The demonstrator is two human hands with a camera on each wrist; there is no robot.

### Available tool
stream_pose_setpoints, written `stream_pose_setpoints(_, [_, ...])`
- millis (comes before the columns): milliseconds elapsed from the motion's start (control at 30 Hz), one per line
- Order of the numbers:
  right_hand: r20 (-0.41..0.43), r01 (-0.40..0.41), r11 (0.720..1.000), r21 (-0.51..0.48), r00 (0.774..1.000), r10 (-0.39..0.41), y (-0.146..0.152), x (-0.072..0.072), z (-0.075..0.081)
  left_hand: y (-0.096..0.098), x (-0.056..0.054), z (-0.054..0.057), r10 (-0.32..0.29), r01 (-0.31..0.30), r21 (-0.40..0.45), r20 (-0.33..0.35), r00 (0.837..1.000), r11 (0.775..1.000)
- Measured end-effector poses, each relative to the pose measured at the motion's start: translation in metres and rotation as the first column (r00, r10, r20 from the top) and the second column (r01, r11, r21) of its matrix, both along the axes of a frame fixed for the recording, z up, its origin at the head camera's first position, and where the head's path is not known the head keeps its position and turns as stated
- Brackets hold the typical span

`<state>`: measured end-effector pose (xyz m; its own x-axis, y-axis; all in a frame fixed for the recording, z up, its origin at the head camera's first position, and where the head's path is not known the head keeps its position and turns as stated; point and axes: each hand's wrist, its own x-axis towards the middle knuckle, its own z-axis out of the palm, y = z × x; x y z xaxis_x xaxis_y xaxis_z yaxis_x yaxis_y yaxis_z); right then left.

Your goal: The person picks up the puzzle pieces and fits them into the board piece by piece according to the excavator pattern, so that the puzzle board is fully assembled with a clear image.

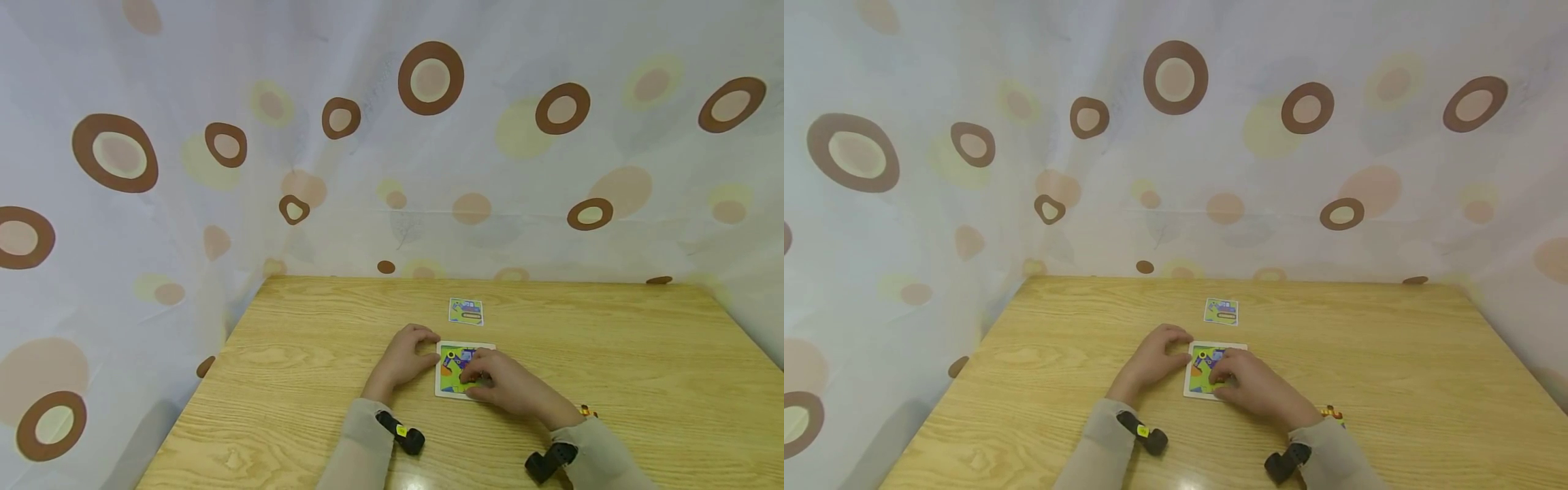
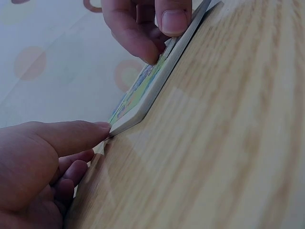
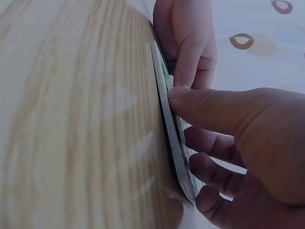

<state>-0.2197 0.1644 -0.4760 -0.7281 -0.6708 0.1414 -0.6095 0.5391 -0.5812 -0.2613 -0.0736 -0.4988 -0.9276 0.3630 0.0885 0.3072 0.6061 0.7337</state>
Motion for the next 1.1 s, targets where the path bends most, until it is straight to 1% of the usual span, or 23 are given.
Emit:
stream_pose_setpoints(167, [0.012, -0.004, 1.000, -0.016, 1.000, 0.004, 0.0007, -0.0002, -0.0012, -0.0006, 0.0008, 0.0004, 0.000, 0.000, 0.004, -0.002, 1.000, 1.000])
stream_pose_setpoints(600, [0.032, 0.012, 1.000, -0.012, 0.999, -0.012, -0.0004, 0.0001, -0.0015, -0.0004, 0.0030, 0.0028, 0.007, -0.007, 0.014, 0.015, 1.000, 1.000])
stream_pose_setpoints(1100, [0.004, 0.003, 1.000, 0.021, 1.000, -0.003, -0.0005, -0.0001, 0.0004, -0.0005, 0.0034, 0.0024, 0.002, -0.002, 0.006, -0.004, 1.000, 1.000])
